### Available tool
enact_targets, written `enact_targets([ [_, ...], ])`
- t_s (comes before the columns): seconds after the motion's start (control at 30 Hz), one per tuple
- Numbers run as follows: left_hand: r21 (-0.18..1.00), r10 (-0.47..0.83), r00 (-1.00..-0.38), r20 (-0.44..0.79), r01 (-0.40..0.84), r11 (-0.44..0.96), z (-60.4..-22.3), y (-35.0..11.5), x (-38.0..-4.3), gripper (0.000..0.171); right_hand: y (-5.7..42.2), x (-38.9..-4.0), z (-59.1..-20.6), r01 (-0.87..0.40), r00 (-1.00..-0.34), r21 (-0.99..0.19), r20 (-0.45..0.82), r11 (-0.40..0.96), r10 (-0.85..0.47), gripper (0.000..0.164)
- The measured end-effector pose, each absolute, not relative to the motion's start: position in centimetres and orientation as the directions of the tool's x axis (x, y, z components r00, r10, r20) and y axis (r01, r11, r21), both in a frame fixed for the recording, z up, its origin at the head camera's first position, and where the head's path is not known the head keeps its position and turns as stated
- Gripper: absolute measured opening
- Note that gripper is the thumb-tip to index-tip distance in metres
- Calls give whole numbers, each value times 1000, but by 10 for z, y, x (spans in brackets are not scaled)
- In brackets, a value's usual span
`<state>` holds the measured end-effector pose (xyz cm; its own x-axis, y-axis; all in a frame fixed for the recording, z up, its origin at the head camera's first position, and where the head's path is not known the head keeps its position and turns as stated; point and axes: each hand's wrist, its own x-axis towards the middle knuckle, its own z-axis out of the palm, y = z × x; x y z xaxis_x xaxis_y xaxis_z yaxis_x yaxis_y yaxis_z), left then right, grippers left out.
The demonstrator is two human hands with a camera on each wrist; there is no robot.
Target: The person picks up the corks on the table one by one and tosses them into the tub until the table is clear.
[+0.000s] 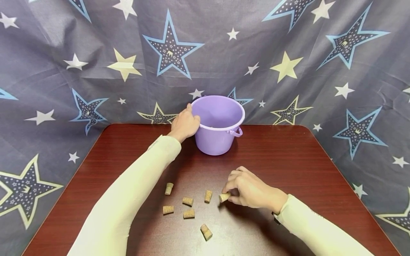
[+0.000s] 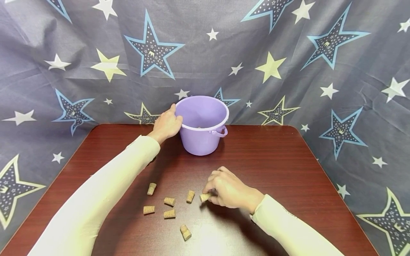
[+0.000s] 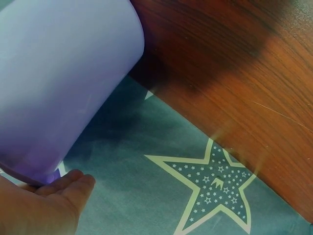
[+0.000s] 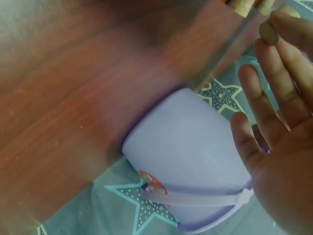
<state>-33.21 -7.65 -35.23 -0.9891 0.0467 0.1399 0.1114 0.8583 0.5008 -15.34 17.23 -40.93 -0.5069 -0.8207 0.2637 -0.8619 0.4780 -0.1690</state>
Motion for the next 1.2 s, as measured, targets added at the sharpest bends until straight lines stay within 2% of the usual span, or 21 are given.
enact_targets([
  [0.37, 495, 51, -987, 154, 122, 860, -352, -76, -332, 73, 177, -163, -391, -814, -580, -230, 373, 533, -725, 19],
  [0.8, 488, 55, -987, 153, 124, 864, -352, -77, -331, 73, 176, -183, -362, -726, -668, -311, 532, 614, -520, 19],
  [0.97, 493, 58, -986, 157, 129, 860, -353, -77, -331, 73, 175, -193, -351, -704, -673, -326, 591, 631, -446, 10],
  [1.2, 501, 51, -986, 159, 126, 856, -352, -76, -331, 72, 172, -209, -340, -671, -675, -338, 648, 660, -353, 12],
])
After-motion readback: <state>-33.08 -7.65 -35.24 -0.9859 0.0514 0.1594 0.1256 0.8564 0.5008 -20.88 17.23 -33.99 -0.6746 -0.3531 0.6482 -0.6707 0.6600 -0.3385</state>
